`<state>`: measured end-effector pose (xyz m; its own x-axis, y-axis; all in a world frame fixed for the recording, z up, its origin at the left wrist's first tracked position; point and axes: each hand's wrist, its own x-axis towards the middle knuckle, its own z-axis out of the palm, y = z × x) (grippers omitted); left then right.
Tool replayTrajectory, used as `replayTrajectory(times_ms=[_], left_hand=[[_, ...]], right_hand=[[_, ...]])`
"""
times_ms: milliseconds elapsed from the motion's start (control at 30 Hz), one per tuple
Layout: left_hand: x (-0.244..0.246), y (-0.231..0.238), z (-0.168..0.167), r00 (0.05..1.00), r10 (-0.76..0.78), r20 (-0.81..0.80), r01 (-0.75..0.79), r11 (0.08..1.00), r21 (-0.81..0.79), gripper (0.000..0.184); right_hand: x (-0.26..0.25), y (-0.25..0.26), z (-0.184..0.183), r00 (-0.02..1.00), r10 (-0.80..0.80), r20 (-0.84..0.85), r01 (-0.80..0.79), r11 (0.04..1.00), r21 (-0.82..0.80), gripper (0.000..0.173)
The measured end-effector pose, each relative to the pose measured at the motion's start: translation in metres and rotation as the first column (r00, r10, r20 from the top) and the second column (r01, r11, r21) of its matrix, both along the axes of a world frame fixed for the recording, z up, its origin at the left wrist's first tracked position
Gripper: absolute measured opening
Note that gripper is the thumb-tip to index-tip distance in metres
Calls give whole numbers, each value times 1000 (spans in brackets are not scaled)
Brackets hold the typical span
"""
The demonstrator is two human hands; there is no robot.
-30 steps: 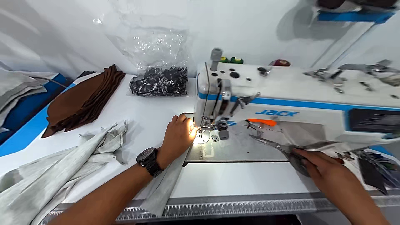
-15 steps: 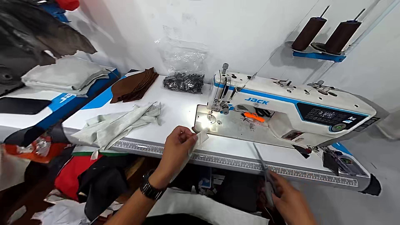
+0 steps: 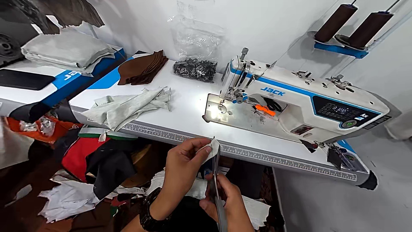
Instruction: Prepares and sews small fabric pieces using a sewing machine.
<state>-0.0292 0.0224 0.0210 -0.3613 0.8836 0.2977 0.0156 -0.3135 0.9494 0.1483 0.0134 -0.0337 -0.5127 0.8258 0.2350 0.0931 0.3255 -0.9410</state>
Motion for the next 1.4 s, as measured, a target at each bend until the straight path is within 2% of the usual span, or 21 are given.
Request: replayTrajectory(times_ms=[200,633,933,1133,1200,1267,1300,1400], left_hand=[[-3,-2,-1,993,45,-111,-42,999,30,22],[-2,2,-4,995,13,-97,-17,999,-40,20],[-4,1,-9,995,-15,-96,5,995,-102,19],[-10,1,-12,995,-61,-81,52,993,-108,19],[-21,-2,-5,993,-40,-108,32,997,-74,18],[-47,-7,19,975,51,-216,-53,999,-1,19],[-64,-8,36,951,114,-287,-107,994,38,20],[-114,5,91,820,263,-508,-220,965,145,19]], right_hand=[[-6,6,-2,999,-40,23,39,998,39,57],[-3,5,-13,992,-125,34,122,990,72,34],[3,12,-10,996,-55,73,50,996,71,43],[4,9,-5,981,-184,57,180,981,72,32],[24,22,-1,955,-276,113,265,959,102,46],[62,50,8,889,-366,275,342,930,133,75],[85,67,14,833,-413,368,375,911,174,78],[147,118,30,648,-546,530,391,837,383,47]])
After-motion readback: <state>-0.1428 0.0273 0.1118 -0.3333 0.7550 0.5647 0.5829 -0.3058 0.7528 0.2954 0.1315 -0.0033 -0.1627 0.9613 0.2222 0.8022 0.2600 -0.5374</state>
